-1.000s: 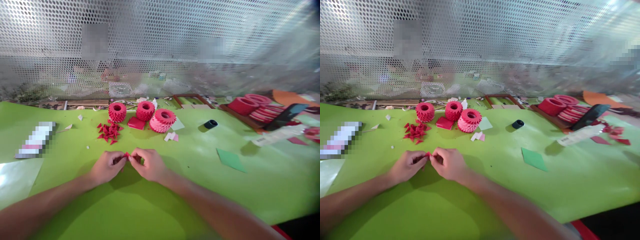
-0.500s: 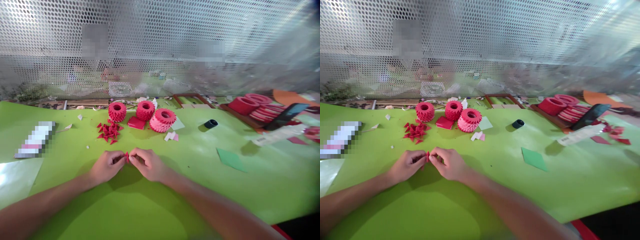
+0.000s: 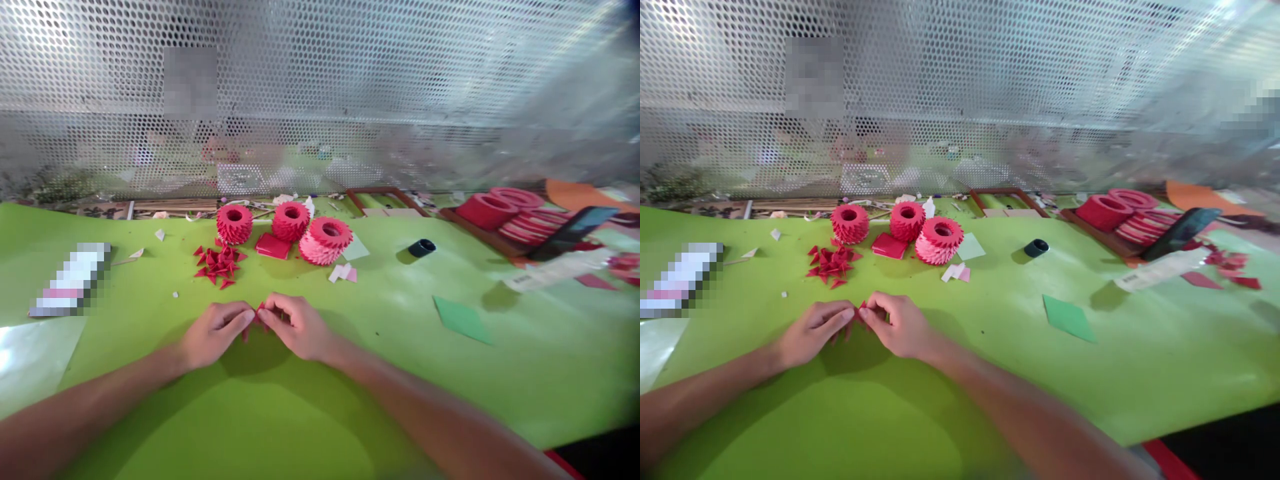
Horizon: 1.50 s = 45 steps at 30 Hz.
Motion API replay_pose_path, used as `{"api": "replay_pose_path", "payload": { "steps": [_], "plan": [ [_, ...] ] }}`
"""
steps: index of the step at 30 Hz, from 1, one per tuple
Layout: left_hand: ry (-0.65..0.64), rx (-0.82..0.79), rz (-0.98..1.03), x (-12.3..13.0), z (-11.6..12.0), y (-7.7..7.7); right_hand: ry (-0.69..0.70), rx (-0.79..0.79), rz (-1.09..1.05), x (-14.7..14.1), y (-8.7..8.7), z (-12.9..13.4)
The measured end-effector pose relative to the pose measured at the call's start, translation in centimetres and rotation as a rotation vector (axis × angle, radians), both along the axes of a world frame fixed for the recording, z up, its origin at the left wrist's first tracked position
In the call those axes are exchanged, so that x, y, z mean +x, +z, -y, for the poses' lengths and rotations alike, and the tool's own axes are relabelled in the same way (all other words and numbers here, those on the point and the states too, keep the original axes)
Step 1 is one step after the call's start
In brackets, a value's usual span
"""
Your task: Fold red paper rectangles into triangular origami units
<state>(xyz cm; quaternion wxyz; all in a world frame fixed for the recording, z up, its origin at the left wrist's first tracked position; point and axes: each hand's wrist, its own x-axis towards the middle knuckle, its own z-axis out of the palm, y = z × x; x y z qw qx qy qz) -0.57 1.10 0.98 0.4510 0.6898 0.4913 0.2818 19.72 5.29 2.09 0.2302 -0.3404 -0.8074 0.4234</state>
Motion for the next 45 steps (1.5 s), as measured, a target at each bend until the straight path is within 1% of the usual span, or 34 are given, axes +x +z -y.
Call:
{"api": "replay_pose_path", "payload": {
  "steps": [4, 9, 14, 19, 24, 28, 31, 38, 42, 45],
  "plan": [
    [0.009, 0.06, -0.037, 0.14, 0.1, 0.21, 0.003, -0.008, 0.035, -0.03, -0.19, -0.14],
    [-0.008, 0.054, -0.082, 0.17, 0.19, 0.37, -0.035, 0.04, 0.008, -0.15, -0.28, -0.04],
    [-0.068, 0.02, -0.089, 0.06, 0.2, 0.4, 0.003, 0.085, 0.03, -0.05, -0.02, 0.2],
    [-0.08, 0.032, -0.095, 0.34, 0.15, 0.36, 0.043, 0.098, 0.044, 0.08, 0.08, 0.14],
    [-0.049, 0.105, -0.071, 0.31, 0.18, 0.16, 0.071, 0.106, 0.098, 0.09, 0.34, 0.05],
    [-0.013, 0.134, -0.029, 0.03, 0.26, 0.12, 0.09, 0.178, 0.154, 0.08, 0.32, 0.03],
    [0.015, 0.14, -0.033, 0.03, 0.27, 0.14, 0.09, 0.219, 0.149, 0.14, 0.15, 0.04],
    [0.046, 0.144, -0.094, 0.27, 0.1, 0.02, 0.002, 0.195, 0.125, 0.25, 0.03, -0.05],
    [0.048, 0.169, -0.081, 0.13, 0.13, -0.03, -0.003, 0.174, 0.138, 0.15, 0.01, -0.03],
    [0.049, 0.172, -0.062, 0.02, 0.17, -0.04, 0.028, 0.163, 0.122, 0.08, 0.06, 0.05]
  ]
}}
